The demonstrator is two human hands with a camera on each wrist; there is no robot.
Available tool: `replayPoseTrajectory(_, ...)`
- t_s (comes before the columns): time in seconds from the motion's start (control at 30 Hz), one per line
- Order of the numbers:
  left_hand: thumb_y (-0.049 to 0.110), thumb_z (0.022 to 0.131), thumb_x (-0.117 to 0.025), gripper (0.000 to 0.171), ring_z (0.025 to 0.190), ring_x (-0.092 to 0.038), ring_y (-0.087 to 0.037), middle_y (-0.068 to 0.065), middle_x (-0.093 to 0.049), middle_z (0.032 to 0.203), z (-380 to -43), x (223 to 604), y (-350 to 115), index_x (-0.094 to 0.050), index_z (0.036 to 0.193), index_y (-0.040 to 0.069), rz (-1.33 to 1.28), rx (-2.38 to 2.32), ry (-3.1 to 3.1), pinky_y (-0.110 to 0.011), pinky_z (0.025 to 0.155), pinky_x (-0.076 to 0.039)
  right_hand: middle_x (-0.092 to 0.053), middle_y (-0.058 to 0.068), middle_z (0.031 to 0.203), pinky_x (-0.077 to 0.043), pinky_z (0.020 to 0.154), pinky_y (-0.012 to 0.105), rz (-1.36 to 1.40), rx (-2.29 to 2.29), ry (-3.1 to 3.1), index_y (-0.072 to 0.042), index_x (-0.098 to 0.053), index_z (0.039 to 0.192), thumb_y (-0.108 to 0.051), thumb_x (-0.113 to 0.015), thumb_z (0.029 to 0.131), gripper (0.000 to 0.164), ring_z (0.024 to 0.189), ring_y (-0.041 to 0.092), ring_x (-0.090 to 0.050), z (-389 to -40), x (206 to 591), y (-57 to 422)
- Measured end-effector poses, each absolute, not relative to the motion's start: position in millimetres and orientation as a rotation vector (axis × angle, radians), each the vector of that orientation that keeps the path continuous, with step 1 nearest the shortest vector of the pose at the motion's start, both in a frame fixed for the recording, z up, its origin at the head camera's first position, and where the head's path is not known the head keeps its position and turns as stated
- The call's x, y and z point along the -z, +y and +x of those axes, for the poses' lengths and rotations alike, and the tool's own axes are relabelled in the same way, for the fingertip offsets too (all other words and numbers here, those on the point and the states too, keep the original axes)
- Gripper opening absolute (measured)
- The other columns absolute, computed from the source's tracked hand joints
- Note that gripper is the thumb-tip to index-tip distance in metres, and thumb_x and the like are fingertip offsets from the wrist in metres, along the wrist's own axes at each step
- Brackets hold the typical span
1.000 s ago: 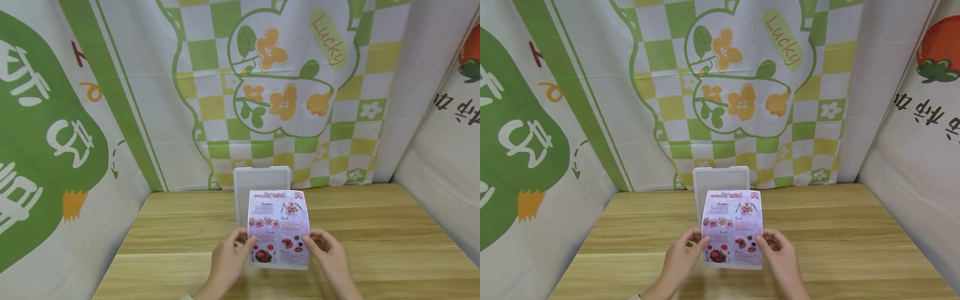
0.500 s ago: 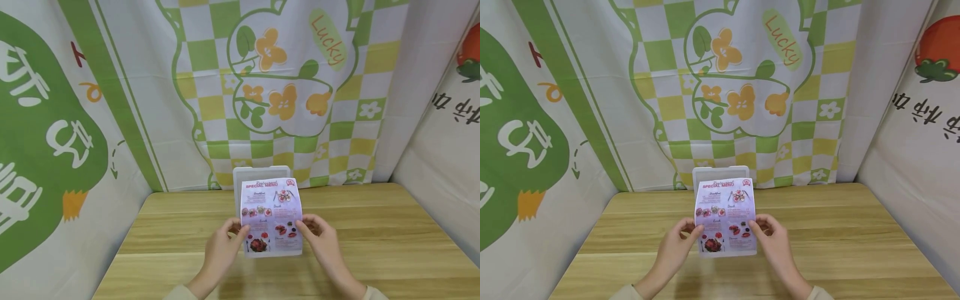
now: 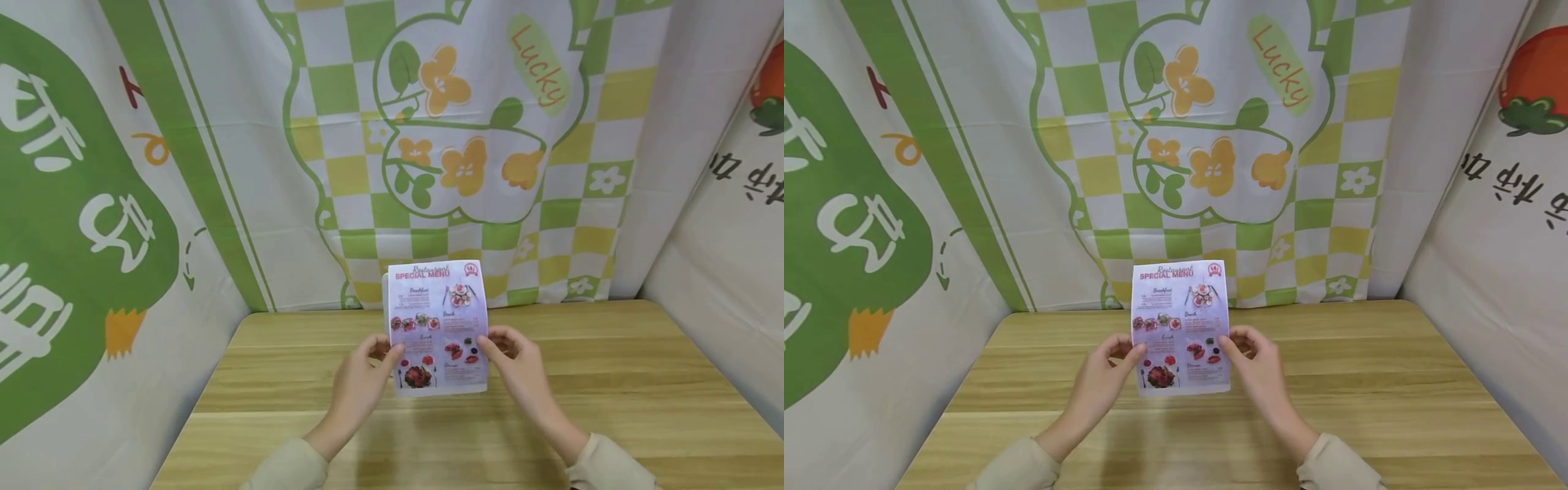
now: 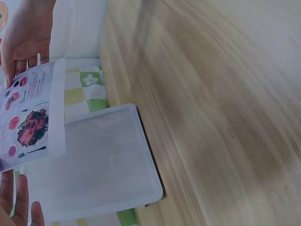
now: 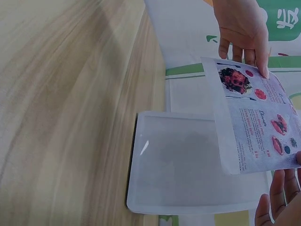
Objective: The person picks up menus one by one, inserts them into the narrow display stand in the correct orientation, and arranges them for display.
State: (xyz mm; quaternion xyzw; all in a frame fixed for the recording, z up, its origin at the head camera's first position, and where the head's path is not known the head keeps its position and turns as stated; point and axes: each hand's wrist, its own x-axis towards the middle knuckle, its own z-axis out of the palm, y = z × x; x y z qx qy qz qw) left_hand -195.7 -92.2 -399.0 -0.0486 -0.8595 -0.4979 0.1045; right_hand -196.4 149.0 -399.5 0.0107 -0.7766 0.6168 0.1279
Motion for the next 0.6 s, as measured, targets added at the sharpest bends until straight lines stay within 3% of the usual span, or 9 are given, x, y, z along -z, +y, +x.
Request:
replayPoseTrajectory(0.3,0.038,0.094,-0.068,0.026,0.088,-0.060,-0.015,0.002,-0.067,0.090,-215,388,-96,-0.069,0.103,0.014,-0.147,1.519,-2.491,-0.036,0.077,-0.048,-0.067,0.007,0.089,-0.048,0.070,0.021,0.102,-1.755,-2.264,0.004,-0.067,0.106,-0.013,-0.070,0.093,0.021,0.080,0.010,-0.058,-212,385,146)
replayPoseTrajectory(0.6,0.036,0.093,-0.069,0.024,0.091,-0.061,-0.017,0.001,-0.069,0.092,-230,378,-98,-0.069,0.103,0.013,-0.148,1.506,-2.447,-0.037,0.079,-0.048,-0.067,0.012,0.093,-0.047,0.073,0.022,0.184,-1.668,-2.291,0.003,-0.068,0.105,-0.015,-0.070,0.094,0.021,0.084,0.013,-0.058,-228,373,145)
